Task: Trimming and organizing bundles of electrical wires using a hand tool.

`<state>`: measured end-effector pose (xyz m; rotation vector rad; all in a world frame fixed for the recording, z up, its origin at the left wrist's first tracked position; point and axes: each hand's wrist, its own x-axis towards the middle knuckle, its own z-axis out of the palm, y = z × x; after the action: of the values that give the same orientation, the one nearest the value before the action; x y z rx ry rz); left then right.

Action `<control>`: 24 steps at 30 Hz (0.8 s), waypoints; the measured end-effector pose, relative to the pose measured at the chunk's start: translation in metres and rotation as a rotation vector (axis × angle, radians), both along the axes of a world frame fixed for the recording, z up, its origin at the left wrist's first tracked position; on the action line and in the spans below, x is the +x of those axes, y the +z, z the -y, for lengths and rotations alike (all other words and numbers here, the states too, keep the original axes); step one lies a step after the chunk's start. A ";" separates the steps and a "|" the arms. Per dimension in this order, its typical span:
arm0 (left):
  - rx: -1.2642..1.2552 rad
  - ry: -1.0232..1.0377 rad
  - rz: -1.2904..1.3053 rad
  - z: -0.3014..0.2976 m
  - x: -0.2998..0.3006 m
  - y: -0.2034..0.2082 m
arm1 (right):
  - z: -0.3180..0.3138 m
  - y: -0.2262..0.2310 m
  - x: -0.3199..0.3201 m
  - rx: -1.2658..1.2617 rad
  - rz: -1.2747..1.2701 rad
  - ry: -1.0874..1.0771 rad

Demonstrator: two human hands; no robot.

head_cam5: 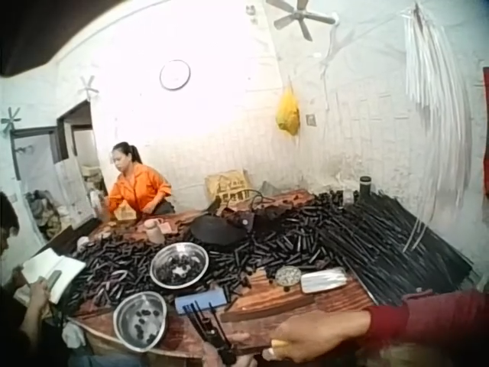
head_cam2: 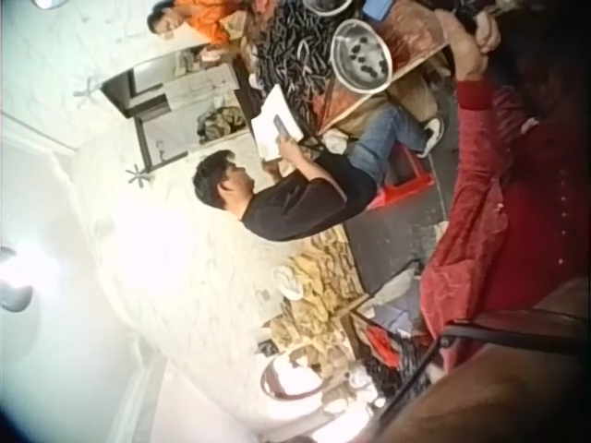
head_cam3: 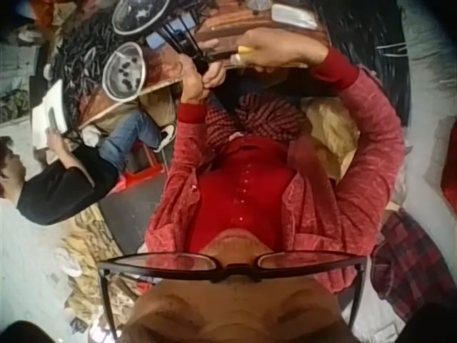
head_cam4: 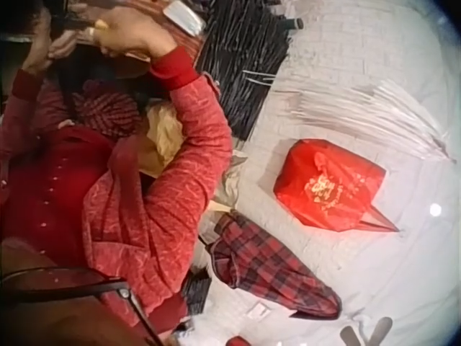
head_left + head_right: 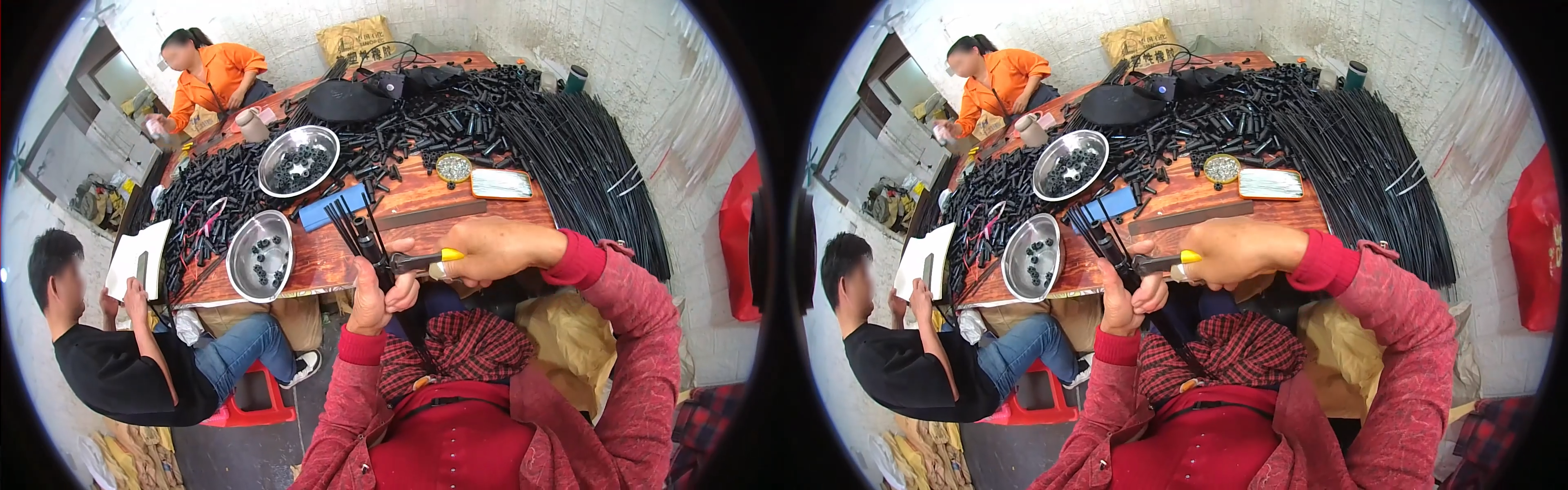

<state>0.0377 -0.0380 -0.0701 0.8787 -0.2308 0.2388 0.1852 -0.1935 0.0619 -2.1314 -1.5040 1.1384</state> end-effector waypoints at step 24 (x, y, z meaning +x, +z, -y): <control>0.139 0.096 -0.103 0.016 -0.005 0.010 | 0.011 0.026 -0.004 -0.284 -0.325 -0.128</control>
<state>0.0323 -0.0539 -0.0598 1.0380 -0.1104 0.2683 0.1813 -0.2047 0.0881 -2.0479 -1.1021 1.6365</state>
